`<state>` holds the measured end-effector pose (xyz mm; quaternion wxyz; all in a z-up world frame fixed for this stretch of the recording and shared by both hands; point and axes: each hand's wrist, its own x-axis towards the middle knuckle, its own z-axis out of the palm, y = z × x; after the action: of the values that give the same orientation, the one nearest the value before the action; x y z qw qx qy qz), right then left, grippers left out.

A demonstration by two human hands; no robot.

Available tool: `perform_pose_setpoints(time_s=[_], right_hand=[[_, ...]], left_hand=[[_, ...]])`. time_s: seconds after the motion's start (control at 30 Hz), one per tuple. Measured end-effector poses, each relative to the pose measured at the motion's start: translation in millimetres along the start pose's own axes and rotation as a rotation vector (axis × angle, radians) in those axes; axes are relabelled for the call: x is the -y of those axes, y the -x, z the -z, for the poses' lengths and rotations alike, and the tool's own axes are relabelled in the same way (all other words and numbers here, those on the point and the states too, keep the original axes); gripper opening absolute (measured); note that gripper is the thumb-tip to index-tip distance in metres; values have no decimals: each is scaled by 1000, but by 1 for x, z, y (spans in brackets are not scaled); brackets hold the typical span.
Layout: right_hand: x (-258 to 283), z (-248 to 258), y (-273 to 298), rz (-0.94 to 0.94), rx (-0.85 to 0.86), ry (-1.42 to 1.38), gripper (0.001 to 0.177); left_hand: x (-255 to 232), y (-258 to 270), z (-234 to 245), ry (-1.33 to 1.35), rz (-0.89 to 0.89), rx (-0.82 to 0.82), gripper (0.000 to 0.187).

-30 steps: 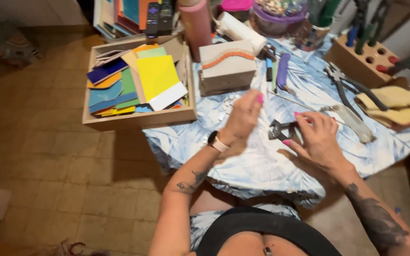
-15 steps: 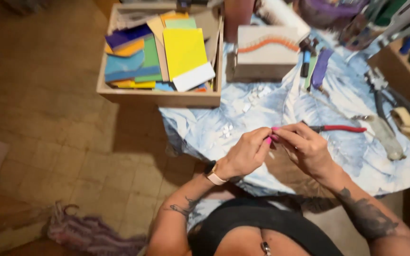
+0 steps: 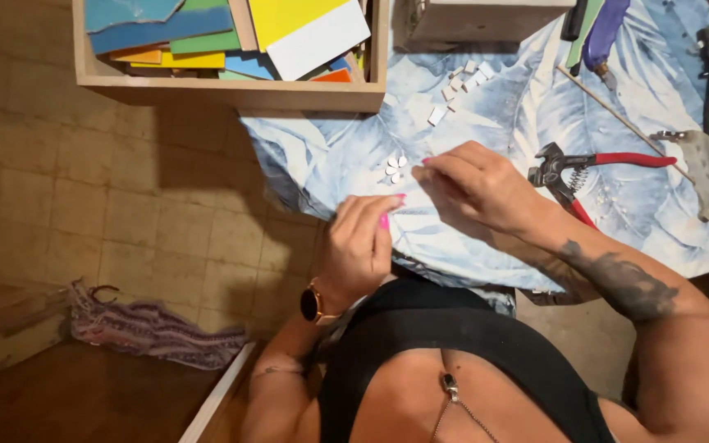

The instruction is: Cutting small mosaic tiles with nippers and placing them on a work surface.

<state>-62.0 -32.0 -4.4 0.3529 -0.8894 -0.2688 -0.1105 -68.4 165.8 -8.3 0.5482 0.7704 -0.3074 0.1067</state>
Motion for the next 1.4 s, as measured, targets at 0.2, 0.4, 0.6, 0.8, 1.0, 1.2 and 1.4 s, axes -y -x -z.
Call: perform_pose_setpoints(time_s=[0.2, 0.4, 0.6, 0.8, 1.0, 1.2, 1.4], right_hand=[[23, -14, -26, 68, -53, 285, 16], [-8, -18, 0, -137, -48, 151, 25], [1, -17, -5, -294, 32, 90, 11], [-3, -38, 5, -314, 0, 63, 15], [7, -35, -1, -328, -64, 40, 17], [-2, -41, 3, -316, -89, 55, 14], [2, -40, -2, -289, -103, 54, 14]], left_hand=[[17, -8, 5, -173, -57, -94, 20], [22, -12, 4, -202, -11, -63, 21], [25, -13, 3, -230, 8, -72, 22], [30, -10, 1, -320, 7, -60, 18], [31, -13, -3, -355, -6, -99, 14], [36, -12, -7, -402, -24, -103, 14], [37, -12, -10, -419, -9, -95, 14]])
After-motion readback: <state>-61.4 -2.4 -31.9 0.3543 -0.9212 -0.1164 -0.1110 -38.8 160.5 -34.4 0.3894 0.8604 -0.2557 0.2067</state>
